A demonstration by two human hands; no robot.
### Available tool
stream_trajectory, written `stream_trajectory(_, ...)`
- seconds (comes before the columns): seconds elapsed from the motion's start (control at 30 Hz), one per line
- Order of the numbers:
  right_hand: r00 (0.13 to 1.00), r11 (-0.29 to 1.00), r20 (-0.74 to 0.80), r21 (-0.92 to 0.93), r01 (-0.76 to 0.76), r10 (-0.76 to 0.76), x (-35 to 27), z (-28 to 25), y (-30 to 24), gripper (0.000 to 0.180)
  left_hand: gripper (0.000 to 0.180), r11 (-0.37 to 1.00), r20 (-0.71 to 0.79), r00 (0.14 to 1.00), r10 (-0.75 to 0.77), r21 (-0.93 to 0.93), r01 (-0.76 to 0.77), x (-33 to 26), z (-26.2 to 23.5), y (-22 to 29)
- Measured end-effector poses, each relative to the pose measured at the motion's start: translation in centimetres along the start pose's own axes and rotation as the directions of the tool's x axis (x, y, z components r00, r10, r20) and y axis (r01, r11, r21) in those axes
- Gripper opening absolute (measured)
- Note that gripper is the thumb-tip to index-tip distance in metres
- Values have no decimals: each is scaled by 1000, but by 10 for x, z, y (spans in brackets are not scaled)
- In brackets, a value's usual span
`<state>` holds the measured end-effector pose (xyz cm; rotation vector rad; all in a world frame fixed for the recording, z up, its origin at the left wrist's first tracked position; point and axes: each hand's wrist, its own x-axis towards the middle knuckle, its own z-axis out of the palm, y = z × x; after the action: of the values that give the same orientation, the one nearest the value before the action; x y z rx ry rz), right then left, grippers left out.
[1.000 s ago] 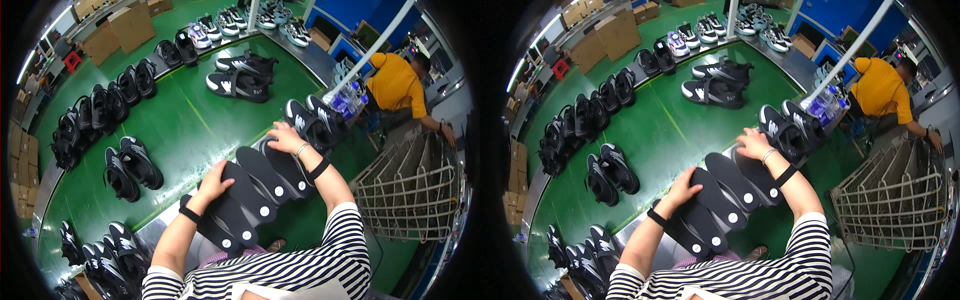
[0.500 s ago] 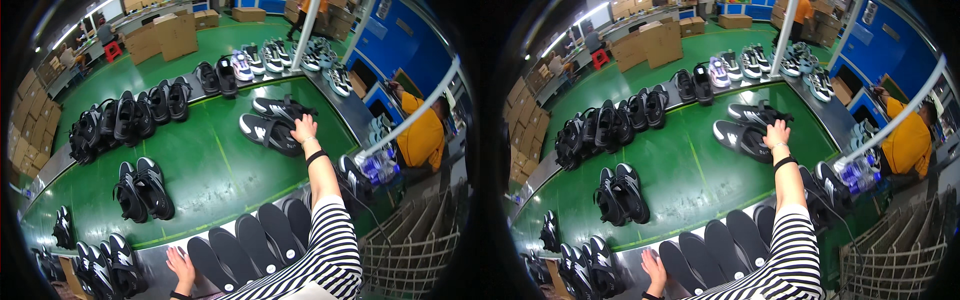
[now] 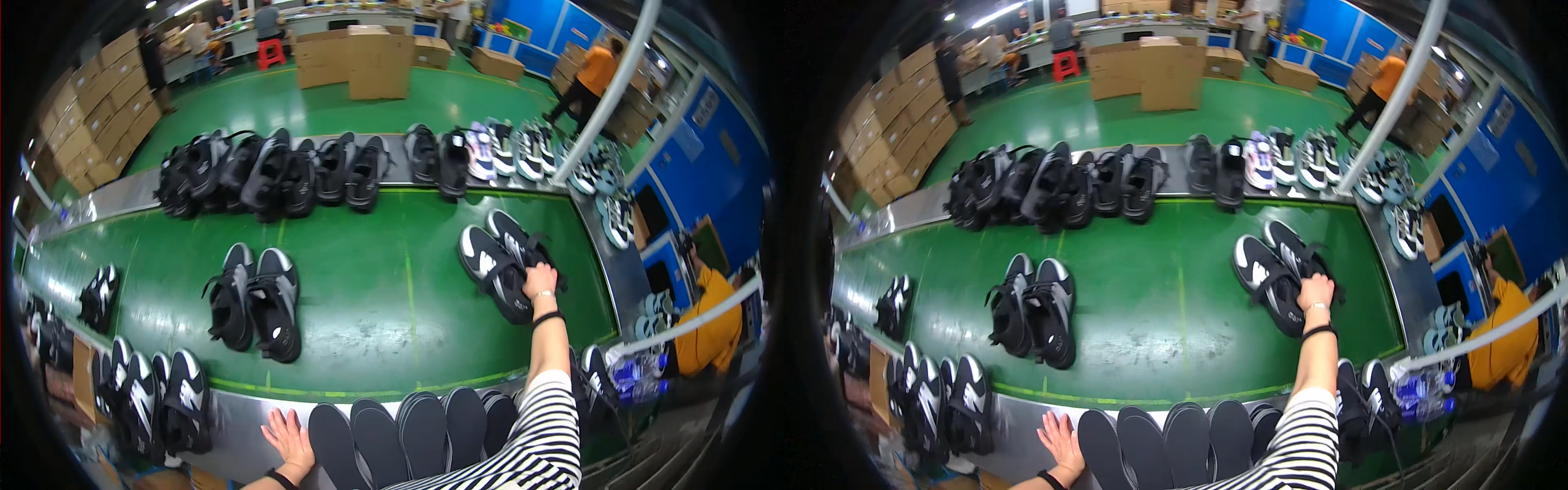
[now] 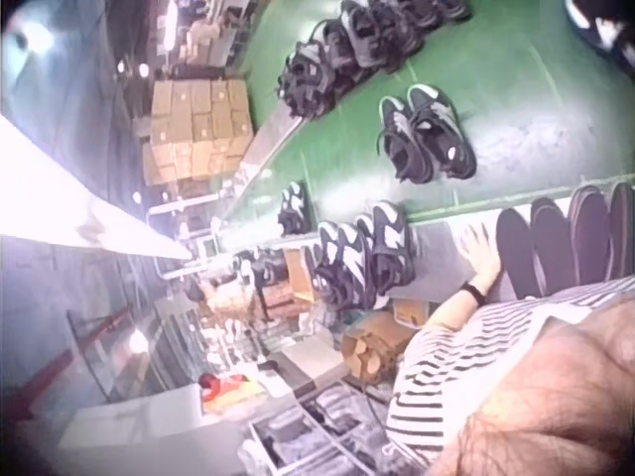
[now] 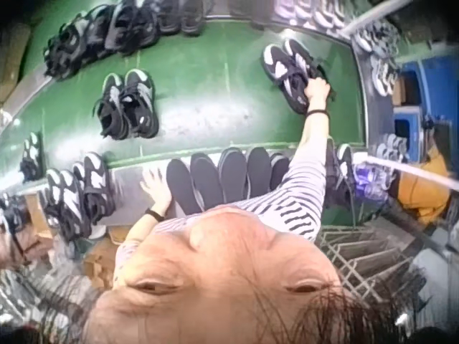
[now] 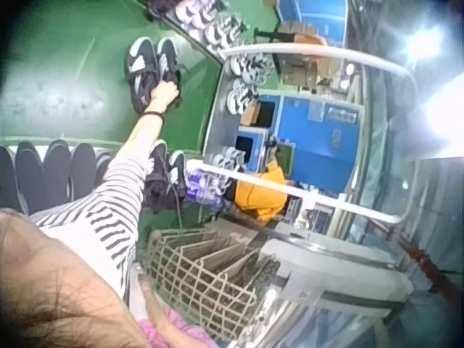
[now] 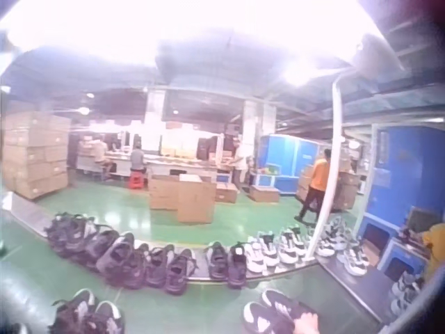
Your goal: The worker is inserting insoles into shoes and organizing them on the production line table.
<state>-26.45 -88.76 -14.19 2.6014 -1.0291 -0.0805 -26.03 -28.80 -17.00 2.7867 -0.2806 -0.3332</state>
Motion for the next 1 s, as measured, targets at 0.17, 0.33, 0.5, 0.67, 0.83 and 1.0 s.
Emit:
stream_trajectory(0.17, 995, 986, 102, 167, -1, -17, -34, -18, -5, 20, 51, 994, -5, 998, 60, -90, -60, 1, 1, 8)
stream_trajectory(0.33, 993, 917, 92, 398, 27, -69, -89, -79, -56, 17, 53, 985, -20, 998, 58, -161, -61, -13, 15, -6)
stream_trajectory(0.5, 929, 426, -165, 852, 304, -331, -126, -173, -110, 22, 55, 972, -102, 992, 72, -216, -92, -17, 22, -18)
stream_trajectory(0.67, 897, 385, -179, 857, 344, -404, -197, -250, -164, 10, 63, 862, 136, 989, 64, -506, 14, 9, -14, -26)
stream_trajectory(0.83, 870, 649, -136, 615, 449, -473, -298, -308, -265, 15, 67, 284, -105, 965, 242, -943, -173, -1, -108, -60)
stream_trajectory(1.0, 852, 635, -63, 638, 436, -520, -373, -306, -340, 21, 50, 401, -178, 943, 282, -871, -284, -27, -190, -114)
